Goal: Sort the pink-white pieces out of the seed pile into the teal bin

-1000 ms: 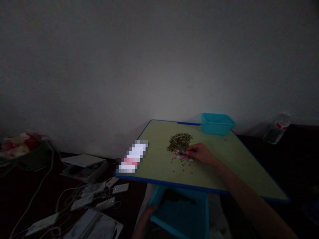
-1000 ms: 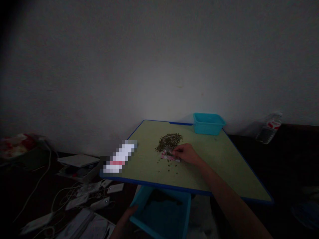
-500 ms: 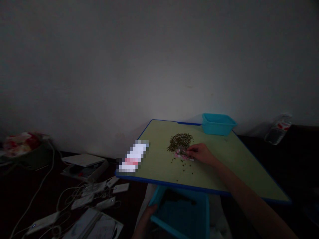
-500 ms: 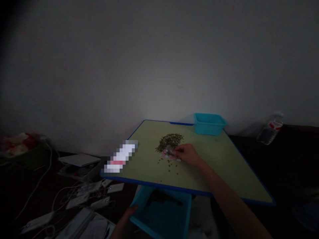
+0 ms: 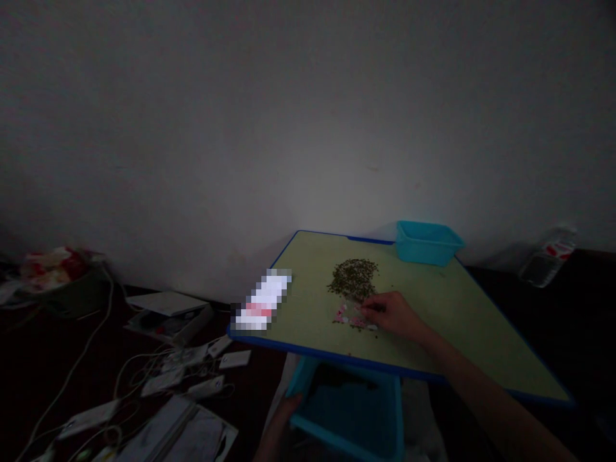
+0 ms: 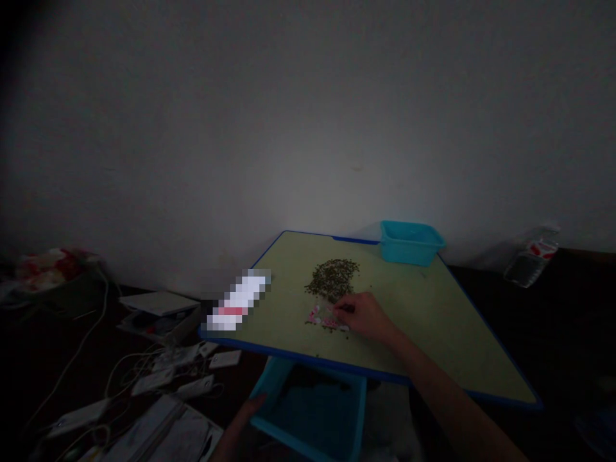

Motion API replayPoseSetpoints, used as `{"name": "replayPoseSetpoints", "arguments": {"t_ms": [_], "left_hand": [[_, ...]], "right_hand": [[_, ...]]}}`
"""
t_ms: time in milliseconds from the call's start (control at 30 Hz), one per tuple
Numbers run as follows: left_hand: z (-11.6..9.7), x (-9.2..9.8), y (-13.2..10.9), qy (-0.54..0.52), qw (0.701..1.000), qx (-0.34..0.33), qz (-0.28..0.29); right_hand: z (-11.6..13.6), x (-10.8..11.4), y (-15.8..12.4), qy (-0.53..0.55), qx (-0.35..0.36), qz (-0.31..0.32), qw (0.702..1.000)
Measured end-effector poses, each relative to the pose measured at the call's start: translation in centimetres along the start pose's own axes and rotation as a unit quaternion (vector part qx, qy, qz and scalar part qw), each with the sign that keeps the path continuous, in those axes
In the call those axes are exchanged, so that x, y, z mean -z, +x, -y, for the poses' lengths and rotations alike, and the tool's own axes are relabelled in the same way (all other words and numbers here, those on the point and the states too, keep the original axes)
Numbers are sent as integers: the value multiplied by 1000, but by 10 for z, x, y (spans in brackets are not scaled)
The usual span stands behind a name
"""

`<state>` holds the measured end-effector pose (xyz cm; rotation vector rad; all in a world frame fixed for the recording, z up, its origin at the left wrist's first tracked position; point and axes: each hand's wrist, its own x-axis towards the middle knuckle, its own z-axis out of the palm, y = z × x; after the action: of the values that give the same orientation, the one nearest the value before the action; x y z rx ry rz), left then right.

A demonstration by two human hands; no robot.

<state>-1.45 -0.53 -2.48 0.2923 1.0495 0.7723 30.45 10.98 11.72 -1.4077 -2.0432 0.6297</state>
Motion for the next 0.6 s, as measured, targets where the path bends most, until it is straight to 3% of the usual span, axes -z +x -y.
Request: {"name": "replayPoseSetpoints", "arguments": {"t_ms": [333,600], "left_hand": [[-9,-27,-25,13,999,-17,-29],[-11,-29,-24,22,999,-10,-30]], "right_hand": [[28,-8,-41,42,6,47,998],[35,-12,-48,66,-2,57,996]]}}
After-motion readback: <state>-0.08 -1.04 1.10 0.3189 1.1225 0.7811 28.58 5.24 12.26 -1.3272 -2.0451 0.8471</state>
